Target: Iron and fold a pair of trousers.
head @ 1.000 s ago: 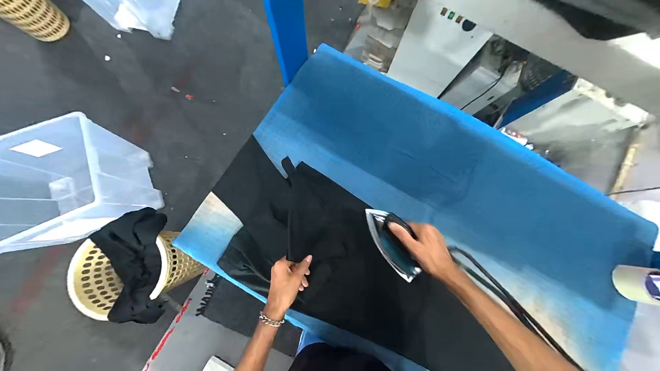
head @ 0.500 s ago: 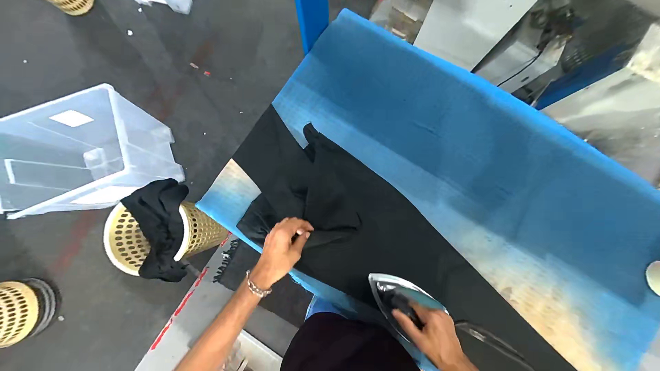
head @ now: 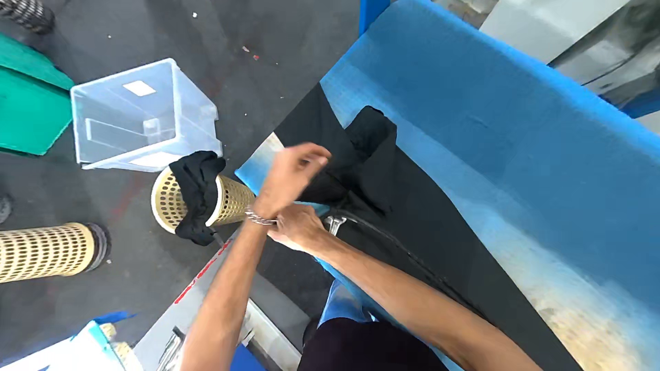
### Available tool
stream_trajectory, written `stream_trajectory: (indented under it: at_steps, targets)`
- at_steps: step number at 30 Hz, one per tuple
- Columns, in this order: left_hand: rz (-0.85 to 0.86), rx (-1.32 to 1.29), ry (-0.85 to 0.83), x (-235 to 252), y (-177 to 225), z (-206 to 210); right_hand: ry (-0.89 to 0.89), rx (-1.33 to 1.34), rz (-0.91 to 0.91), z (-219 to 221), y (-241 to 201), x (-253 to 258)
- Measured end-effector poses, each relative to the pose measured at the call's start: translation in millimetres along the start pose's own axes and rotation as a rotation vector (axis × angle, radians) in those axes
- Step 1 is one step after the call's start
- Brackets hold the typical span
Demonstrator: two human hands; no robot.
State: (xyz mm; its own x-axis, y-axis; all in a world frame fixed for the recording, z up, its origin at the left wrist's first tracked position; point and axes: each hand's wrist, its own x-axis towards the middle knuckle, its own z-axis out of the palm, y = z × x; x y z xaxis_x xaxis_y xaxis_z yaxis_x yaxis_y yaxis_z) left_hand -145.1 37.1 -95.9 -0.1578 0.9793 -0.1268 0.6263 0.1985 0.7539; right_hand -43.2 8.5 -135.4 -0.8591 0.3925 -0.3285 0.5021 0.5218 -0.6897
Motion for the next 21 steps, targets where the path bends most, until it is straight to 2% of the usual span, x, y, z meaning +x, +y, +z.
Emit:
stream_trajectory:
  at_steps: [3, 5, 7, 9, 11, 13, 15, 17, 19, 20, 21]
  targets:
    - [-0.105, -0.072, 0.406, -41, -14, -19, -0.040, 0.005, -0.020, 0, 13, -13]
    - [-0.235, -0.123, 0.580, -69, -22, -4, -0.065, 0.008, -0.031, -8, 39, -51]
    - [-0.400, -0.155, 0.665, -96, -32, 36, -0.074, -0.004, -0.069, -15, 76, -121]
    - [-0.600, -0.203, 0.674, -119, -35, 90, -0.102, -0.076, -0.058, -8, 117, -208]
    - [-0.774, -0.253, 0.692, -128, -36, 147, -0.190, -0.108, 0.026, 2, 156, -299]
    - [-0.899, -0.268, 0.699, -130, -39, 198, -0.177, -0.118, 0.131, 19, 187, -386]
    - [-0.958, -0.172, 0.703, -128, -33, 229, 0.018, -0.085, 0.294, 40, 211, -460]
    - [-0.952, -0.057, 0.759, -124, -32, 243, 0.340, 0.082, 0.543, 61, 223, -506]
    - [-0.935, -0.022, 0.773, -124, -33, 246, 0.574, 0.295, 0.785, 70, 225, -513]
    - [-0.921, -0.014, 0.772, -124, -35, 245, 0.600, 0.325, 0.822, 69, 221, -507]
    - [-0.911, -0.008, 0.762, -125, -37, 244, 0.543, 0.302, 0.800, 63, 214, -495]
